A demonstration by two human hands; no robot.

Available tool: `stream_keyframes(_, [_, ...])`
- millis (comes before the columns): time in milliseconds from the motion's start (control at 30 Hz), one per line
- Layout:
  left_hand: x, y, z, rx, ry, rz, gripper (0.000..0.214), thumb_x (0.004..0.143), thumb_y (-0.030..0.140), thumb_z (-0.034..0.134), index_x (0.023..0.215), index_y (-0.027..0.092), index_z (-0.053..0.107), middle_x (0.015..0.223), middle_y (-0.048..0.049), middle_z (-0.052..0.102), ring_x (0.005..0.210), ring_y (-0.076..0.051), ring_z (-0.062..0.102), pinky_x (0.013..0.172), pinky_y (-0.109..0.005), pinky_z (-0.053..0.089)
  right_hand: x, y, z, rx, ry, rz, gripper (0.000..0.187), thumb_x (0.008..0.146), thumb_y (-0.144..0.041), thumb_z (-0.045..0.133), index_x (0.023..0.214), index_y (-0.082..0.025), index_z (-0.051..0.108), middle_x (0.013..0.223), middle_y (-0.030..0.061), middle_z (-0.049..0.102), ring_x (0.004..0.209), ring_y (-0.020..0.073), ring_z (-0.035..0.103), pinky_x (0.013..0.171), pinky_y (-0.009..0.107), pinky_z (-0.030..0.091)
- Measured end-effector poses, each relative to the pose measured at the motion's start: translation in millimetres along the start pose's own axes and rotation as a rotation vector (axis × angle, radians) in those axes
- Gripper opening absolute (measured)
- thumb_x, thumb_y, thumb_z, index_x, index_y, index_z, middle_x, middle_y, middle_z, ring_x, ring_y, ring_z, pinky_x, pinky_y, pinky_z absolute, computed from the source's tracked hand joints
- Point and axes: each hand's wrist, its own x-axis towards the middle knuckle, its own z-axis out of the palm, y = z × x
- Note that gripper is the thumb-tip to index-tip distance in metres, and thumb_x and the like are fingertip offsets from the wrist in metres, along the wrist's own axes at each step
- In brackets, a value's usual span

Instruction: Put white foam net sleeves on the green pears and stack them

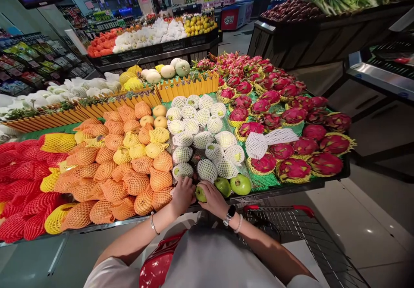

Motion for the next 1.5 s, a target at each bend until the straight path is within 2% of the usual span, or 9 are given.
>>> stream_keyframes(267, [22,10,13.9,-0.020,-0.061,-0.011,0.027,0.086,0.023,0.065,0.111,0.019,0.074,0.117,-0.0164,0.067,0.123,-0.040,0.049,0.107,-0.062,0.032,-8,4,-7,-0.011,0.013,-0.066,0.060,0.080,-0.016,0.072,0.134,-0.020,0.045,0.126,0.0145,0.061,0.126,0.0322,0.057,0.103,0.055,0.054])
stream_keyframes(467, [12,-17,-16.5,-0.185,-0.056,0.138,0.077,0.080,0.052,0.071,0.145,0.016,0.049,0.126,-0.0169,0.066,0.118,-0.036,0.055,0.106,-0.052,0.037,-6,1,-14,-0.020,0.005,-0.075,0.055,0.086,-0.019,0.066,0.138,-0.025,0.048,0.130,0.0110,0.062,0.130,0.0281,0.056,0.106,0.051,0.052])
stream_keyframes(600, [-9,-18,-31.5,-0.398,0.053,0.098,0.057,0.094,0.039,0.058,0.146,0.021,0.044,0.130,-0.0132,0.064,0.117,-0.030,0.058,0.100,-0.045,0.047,-10,38,-58,-0.113,0.381,0.064,0.035,0.093,-0.027,0.052,0.128,-0.030,0.058,0.121,0.0078,0.064,0.120,0.0269,0.059,0.101,0.052,0.052])
stream_keyframes(733, [-22,-5,-37.7,-0.497,0.141,0.081,0.037,0.097,0.030,0.053,0.133,0.021,0.057,0.126,-0.0113,0.066,0.120,-0.029,0.059,0.104,-0.049,0.048,-12,101,-129,-0.347,0.764,0.446,0.048,0.093,-0.035,0.049,0.137,-0.014,0.049,0.136,0.0230,0.052,0.132,0.0374,0.042,0.107,0.065,0.037])
stream_keyframes(833, [-27,7,-40.5,-0.589,0.236,0.068,0.033,0.100,0.025,0.046,0.130,0.022,0.058,0.125,-0.0111,0.067,0.122,-0.027,0.059,0.105,-0.047,0.050,-9,138,-158,-0.453,0.664,0.664,0.066,0.084,-0.039,0.059,0.139,-0.004,0.046,0.135,0.0293,0.053,0.135,0.0440,0.037,0.109,0.070,0.028])
stream_keyframes(967, [-29,28,-40.0,-0.719,0.310,0.126,0.034,0.100,0.018,0.039,0.126,0.024,0.060,0.117,-0.0096,0.071,0.114,-0.023,0.064,0.101,-0.041,0.053,-4,155,-160,-0.291,0.685,0.670,0.050,0.079,-0.030,0.055,0.125,-0.012,0.059,0.109,0.0188,0.070,0.115,0.0361,0.054,0.111,0.066,0.025])
stream_keyframes(1167, [-19,56,-38.7,-0.996,0.354,0.230,0.032,0.100,0.019,0.041,0.122,0.025,0.063,0.114,-0.0098,0.070,0.108,-0.021,0.064,0.095,-0.038,0.055,-4,123,-152,-0.085,0.921,0.607,0.040,0.085,-0.031,0.042,0.113,-0.014,0.063,0.110,0.0191,0.070,0.100,0.0300,0.063,0.093,0.051,0.048])
stream_keyframes(1333, [4,59,-39.9,-1.316,0.556,0.007,0.037,0.100,0.030,0.047,0.136,0.025,0.052,0.131,-0.0140,0.060,0.125,-0.027,0.056,0.104,-0.045,0.048,-15,61,-126,0.138,0.877,0.514,0.026,0.087,-0.035,0.050,0.094,-0.018,0.069,0.095,0.0109,0.074,0.088,0.0251,0.068,0.078,0.038,0.054])
stream_keyframes(1500, [25,58,-54.4,-1.518,0.575,-0.145,0.038,0.094,0.042,0.058,0.128,0.024,0.058,0.129,-0.0121,0.060,0.122,-0.028,0.056,0.104,-0.043,0.045,-26,14,-101,0.442,0.866,0.511,0.020,0.080,-0.025,0.056,0.090,-0.020,0.072,0.091,0.0068,0.075,0.085,0.0235,0.068,0.077,0.035,0.052])
